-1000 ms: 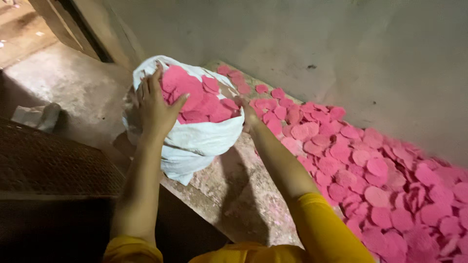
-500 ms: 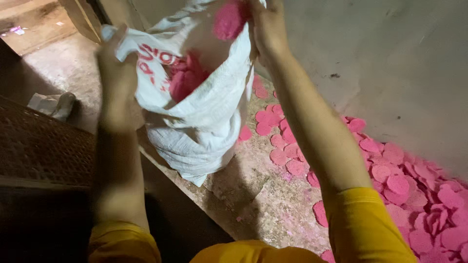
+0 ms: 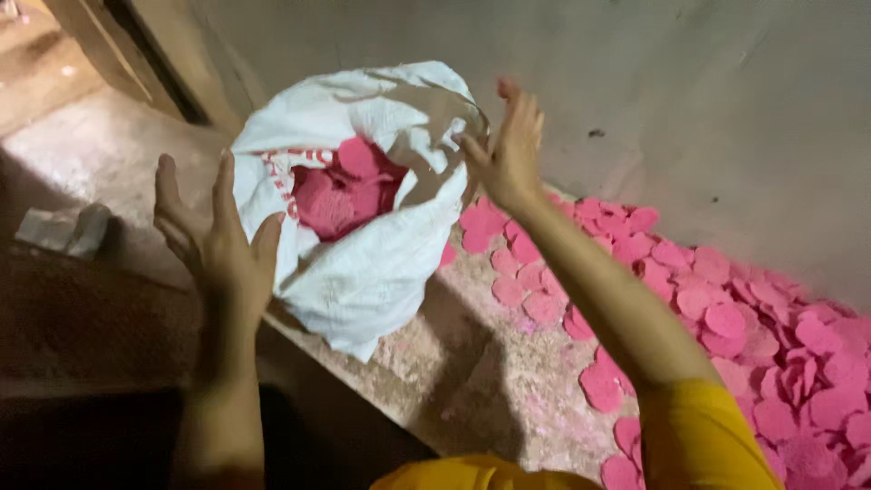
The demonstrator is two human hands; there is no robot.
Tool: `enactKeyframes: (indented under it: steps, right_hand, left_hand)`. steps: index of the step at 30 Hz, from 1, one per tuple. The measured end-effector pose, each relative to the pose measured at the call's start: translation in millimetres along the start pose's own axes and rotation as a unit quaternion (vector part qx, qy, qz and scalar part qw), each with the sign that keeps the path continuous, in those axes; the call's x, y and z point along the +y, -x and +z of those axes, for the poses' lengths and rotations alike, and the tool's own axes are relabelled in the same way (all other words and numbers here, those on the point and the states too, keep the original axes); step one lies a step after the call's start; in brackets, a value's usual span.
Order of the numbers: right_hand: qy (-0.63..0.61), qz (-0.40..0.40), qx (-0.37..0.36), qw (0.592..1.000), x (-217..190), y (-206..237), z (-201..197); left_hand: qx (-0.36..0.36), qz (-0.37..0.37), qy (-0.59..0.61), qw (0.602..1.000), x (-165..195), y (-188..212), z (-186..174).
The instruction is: The person gathers pink round foam discs spread across a work table and places them by hand into a white woven sack, occasionally sweeping loose discs together and pressing the pile down inside the sack to make room for more.
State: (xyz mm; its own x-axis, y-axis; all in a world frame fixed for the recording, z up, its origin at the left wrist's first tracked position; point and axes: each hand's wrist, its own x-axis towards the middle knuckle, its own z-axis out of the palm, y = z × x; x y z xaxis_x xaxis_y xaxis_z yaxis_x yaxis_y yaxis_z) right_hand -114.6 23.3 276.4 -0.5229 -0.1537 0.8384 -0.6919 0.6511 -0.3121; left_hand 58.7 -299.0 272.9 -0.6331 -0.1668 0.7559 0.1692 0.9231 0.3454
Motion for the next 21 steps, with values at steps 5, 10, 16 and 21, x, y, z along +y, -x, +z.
enactKeyframes:
  steps: [5, 10, 16, 21]
  right_hand:
    - [-0.023, -0.103, -0.141, 0.984, -39.5, -1.1, 5.3]
    - [-0.023, -0.069, -0.259, 0.963, -29.6, 18.0, 3.6]
    - [-0.095, 0.108, -0.104, 0.984, 71.2, 123.4, -101.4]
    - [0.144, 0.227, -0.197, 0.943, 174.0, 243.9, -237.5]
  left_hand:
    - [-0.177, 0.139, 0.070, 0.972, 55.0, -12.9, -2.9]
    - [-0.343, 0.144, -0.005, 0.928, 87.9, 17.0, 14.8]
    - [-0.086, 0.228, 0.110, 0.964, 111.3, 101.6, 37.1]
    - [-0.339, 0.146, 0.306, 0.878, 160.9, 181.8, 128.7]
